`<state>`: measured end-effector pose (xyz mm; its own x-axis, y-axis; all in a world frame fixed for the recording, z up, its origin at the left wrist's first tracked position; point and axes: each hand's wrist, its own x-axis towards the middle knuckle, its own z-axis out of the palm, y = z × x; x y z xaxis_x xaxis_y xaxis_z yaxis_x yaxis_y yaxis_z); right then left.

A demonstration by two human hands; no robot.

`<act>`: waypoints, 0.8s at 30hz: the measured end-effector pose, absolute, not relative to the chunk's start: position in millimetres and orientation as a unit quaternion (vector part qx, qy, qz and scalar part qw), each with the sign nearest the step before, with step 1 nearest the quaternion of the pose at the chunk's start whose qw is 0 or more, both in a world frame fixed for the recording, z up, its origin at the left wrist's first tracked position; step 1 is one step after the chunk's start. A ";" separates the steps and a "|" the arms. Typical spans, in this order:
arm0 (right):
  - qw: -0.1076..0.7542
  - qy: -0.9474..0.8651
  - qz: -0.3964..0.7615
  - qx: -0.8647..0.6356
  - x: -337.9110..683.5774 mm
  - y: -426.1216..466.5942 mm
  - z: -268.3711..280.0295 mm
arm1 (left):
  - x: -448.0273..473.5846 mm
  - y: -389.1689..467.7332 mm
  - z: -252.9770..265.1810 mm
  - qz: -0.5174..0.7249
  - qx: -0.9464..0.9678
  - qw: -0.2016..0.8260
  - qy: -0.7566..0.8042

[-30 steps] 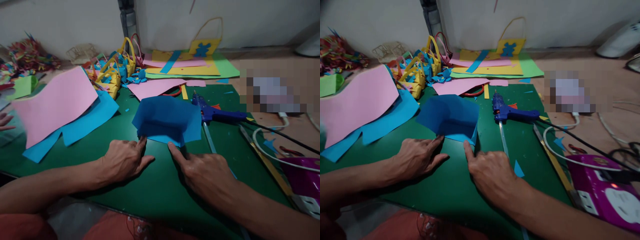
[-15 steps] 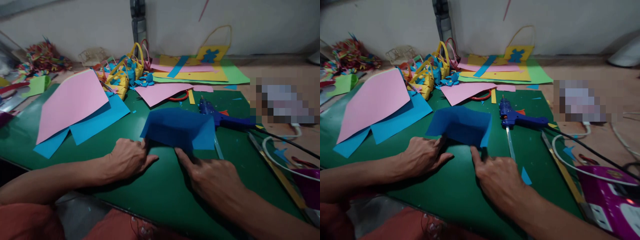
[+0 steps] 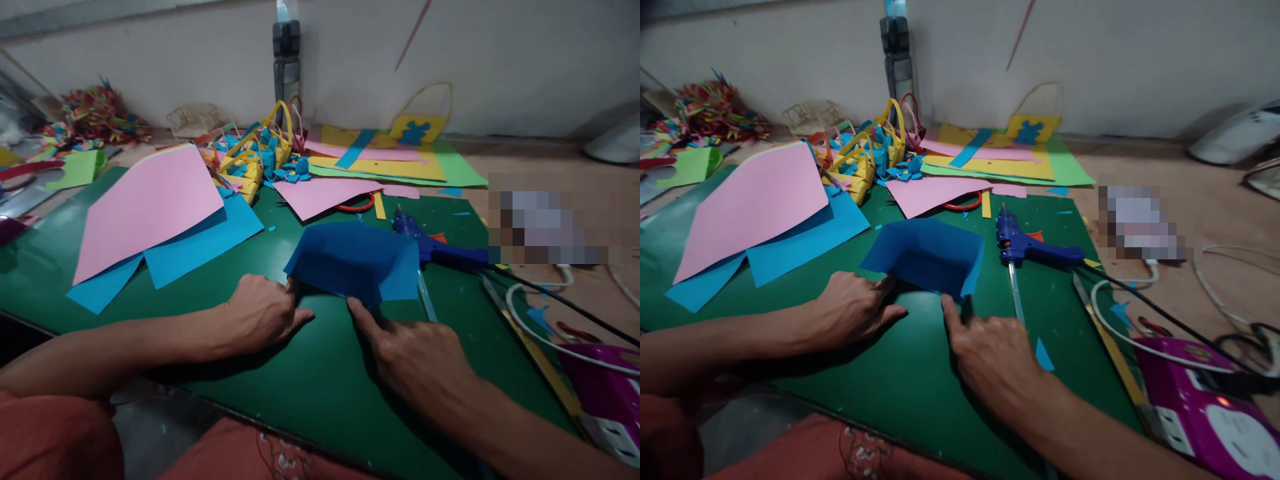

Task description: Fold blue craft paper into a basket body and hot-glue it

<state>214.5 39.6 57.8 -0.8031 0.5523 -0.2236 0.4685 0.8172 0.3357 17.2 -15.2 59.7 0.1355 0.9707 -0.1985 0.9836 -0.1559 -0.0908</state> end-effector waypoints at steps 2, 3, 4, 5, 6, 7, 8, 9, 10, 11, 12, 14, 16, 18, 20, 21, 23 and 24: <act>0.162 0.939 0.138 0.270 214.6 39.6 58.4 | 17.0 -16.1 60.5 -0.107 0.755 0.038 0.646; 0.163 0.938 0.142 0.270 214.8 39.7 58.7 | 17.0 -16.7 60.4 -0.108 0.753 0.039 0.648; 0.165 0.937 0.146 0.271 215.0 39.9 59.0 | 17.0 -17.4 59.8 -0.108 0.750 0.039 0.651; 0.166 0.936 0.150 0.272 215.1 40.2 59.2 | 17.0 -18.1 58.8 -0.107 0.748 0.038 0.653; 0.170 0.934 0.153 0.274 215.2 40.6 59.4 | 17.0 -18.7 57.6 -0.105 0.748 0.036 0.654; 0.174 0.933 0.155 0.276 215.1 41.0 59.5 | 17.1 -19.3 56.5 -0.102 0.748 0.033 0.654; 0.178 0.932 0.155 0.277 214.7 41.3 59.5 | 17.4 -19.8 55.6 -0.100 0.750 0.030 0.653; 0.182 0.931 0.152 0.277 214.0 41.6 59.5 | 17.9 -20.1 55.3 -0.100 0.753 0.028 0.650; 0.185 0.931 0.147 0.277 212.9 41.8 59.3 | 18.7 -20.2 55.4 -0.102 0.756 0.028 0.647; 0.188 0.932 0.141 0.277 211.4 41.9 59.2 | 19.7 -20.2 56.0 -0.104 0.757 0.028 0.645; 0.188 0.933 0.133 0.276 209.3 41.8 59.1 | 20.8 -20.2 57.0 -0.106 0.757 0.029 0.644; 0.181 0.939 0.116 0.269 203.8 41.4 59.3 | 23.0 -20.0 59.2 -0.106 0.756 0.031 0.645; 0.168 0.944 0.104 0.264 196.8 40.5 60.0 | 24.4 -19.9 60.7 -0.106 0.756 0.031 0.646; 0.157 0.946 0.092 0.268 189.1 39.1 60.5 | 24.9 -19.9 60.8 -0.105 0.760 0.034 0.641; 0.154 0.949 0.078 0.264 181.9 37.8 59.9 | 24.6 -19.6 59.6 -0.098 0.764 0.036 0.637; 0.152 0.952 0.074 0.256 178.7 37.4 59.0 | 24.3 -19.4 58.8 -0.094 0.766 0.037 0.635; 0.141 0.960 0.073 0.231 173.1 37.2 56.8 | 23.8 -18.8 57.1 -0.089 0.772 0.041 0.628; 0.137 0.963 0.075 0.220 170.6 37.4 55.8 | 23.6 -18.5 56.3 -0.090 0.773 0.044 0.626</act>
